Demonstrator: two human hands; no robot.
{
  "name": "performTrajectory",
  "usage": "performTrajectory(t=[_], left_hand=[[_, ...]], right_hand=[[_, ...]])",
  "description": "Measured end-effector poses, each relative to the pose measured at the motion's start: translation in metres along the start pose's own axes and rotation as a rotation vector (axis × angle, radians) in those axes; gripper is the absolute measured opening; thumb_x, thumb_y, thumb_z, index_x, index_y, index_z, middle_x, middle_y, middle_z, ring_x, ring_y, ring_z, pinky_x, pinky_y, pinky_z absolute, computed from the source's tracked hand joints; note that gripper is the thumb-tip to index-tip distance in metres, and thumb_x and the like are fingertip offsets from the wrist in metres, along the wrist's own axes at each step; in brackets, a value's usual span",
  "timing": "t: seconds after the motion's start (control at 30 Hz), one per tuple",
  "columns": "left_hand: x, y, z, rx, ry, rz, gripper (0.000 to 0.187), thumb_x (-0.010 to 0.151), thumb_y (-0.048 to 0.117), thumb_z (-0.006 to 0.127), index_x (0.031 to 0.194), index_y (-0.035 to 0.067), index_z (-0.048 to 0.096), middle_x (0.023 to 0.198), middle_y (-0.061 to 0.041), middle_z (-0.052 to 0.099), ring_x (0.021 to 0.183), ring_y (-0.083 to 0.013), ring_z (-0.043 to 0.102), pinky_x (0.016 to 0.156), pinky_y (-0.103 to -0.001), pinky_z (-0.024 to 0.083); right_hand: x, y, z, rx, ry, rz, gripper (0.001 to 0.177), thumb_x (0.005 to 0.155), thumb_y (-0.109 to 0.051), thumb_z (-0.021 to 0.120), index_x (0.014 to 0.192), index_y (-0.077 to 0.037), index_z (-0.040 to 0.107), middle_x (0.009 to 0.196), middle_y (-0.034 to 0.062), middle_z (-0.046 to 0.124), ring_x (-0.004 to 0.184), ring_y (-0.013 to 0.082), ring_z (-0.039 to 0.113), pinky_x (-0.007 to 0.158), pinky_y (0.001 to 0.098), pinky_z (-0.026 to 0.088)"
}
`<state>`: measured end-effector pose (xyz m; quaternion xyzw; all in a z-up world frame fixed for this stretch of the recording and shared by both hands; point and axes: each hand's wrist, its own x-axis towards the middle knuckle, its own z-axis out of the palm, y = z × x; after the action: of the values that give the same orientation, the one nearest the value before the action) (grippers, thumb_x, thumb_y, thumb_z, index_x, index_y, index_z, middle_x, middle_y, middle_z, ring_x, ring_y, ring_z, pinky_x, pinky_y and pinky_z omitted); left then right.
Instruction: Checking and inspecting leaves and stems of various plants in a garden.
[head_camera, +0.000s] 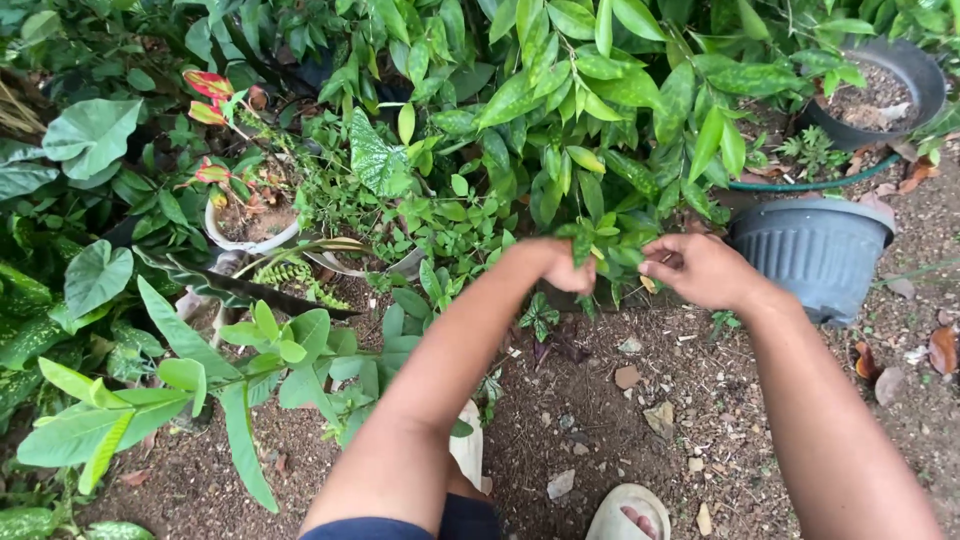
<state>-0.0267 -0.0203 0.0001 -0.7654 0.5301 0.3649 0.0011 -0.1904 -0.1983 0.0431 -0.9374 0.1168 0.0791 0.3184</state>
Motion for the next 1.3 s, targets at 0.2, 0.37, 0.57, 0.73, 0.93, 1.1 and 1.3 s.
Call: performTrajectory(t=[0.2,0.37,0.57,0.73,0.93,1.1,1.3], left_hand=[[-0.078,-0.036,-0.042,-0.333,-0.227,-0.160,0.037,0.092,0.031,0.064,0.119,0.008,0.072,0.126,-0.008,0.074,0.116,-0.0212,0.073,0.101,-0.038,0.056],[-0.149,-0.087,-0.044,-0.410,-0.072,-0.471,0.029,0.093,0.027,0.064,0.107,0.005,0.077,0.111,-0.008,0.080,0.100,-0.0192,0.078,0.094,-0.037,0.061],[-0.179,-0.169,-0.029,-0.358,0.306,-0.759,0.022,0.095,0.013,0.062,0.097,-0.002,0.079,0.102,-0.014,0.082,0.087,-0.0192,0.079,0.081,-0.036,0.061],[-0.182,-0.162,-0.029,-0.170,0.414,-0.855,0.036,0.099,0.034,0.072,0.103,-0.001,0.079,0.098,-0.021,0.073,0.081,-0.0255,0.070,0.078,-0.036,0.058],[-0.163,-0.072,-0.048,-0.455,-0.008,-0.595,0.026,0.095,0.028,0.065,0.113,0.014,0.077,0.114,-0.003,0.077,0.092,-0.0124,0.067,0.078,-0.035,0.060],[-0.134,-0.031,-0.062,-0.447,-0.101,-0.487,0.031,0.095,0.027,0.067,0.116,0.005,0.072,0.117,-0.010,0.075,0.095,-0.0178,0.072,0.080,-0.034,0.065],[-0.091,0.019,-0.071,-0.236,-0.088,-0.310,0.031,0.095,0.027,0.067,0.109,0.000,0.073,0.108,-0.009,0.078,0.093,-0.0205,0.074,0.077,-0.035,0.063]], right_hand=[[0.005,0.013,0.004,0.178,0.001,-0.035,0.043,0.090,-0.032,0.073,0.122,-0.003,0.071,0.097,0.0123,0.079,0.089,0.0203,0.075,0.084,0.0357,0.059],[0.017,0.023,0.012,0.178,0.005,-0.074,0.041,0.092,-0.032,0.072,0.120,-0.003,0.072,0.095,0.0121,0.080,0.088,0.0201,0.074,0.084,0.0355,0.059],[0.025,0.034,0.020,0.209,0.001,-0.037,0.040,0.092,-0.032,0.072,0.121,-0.005,0.072,0.096,0.0107,0.079,0.087,0.0193,0.072,0.083,0.0355,0.058],[0.031,0.044,0.024,0.200,0.017,-0.052,0.038,0.093,-0.030,0.071,0.121,-0.005,0.072,0.097,0.0100,0.079,0.088,0.0175,0.073,0.084,0.0344,0.058],[0.019,0.034,0.017,0.199,0.026,-0.008,0.036,0.093,-0.027,0.072,0.120,-0.004,0.072,0.096,0.0100,0.079,0.086,0.0182,0.072,0.084,0.0344,0.058],[0.013,0.059,0.017,0.285,0.033,-0.064,0.033,0.094,-0.019,0.067,0.122,-0.002,0.069,0.095,0.0072,0.078,0.088,0.0151,0.072,0.085,0.0315,0.057],[-0.009,0.074,-0.001,0.303,0.075,0.069,0.029,0.096,-0.007,0.065,0.124,0.000,0.068,0.080,0.0085,0.071,0.077,0.0133,0.068,0.075,0.0298,0.054]])
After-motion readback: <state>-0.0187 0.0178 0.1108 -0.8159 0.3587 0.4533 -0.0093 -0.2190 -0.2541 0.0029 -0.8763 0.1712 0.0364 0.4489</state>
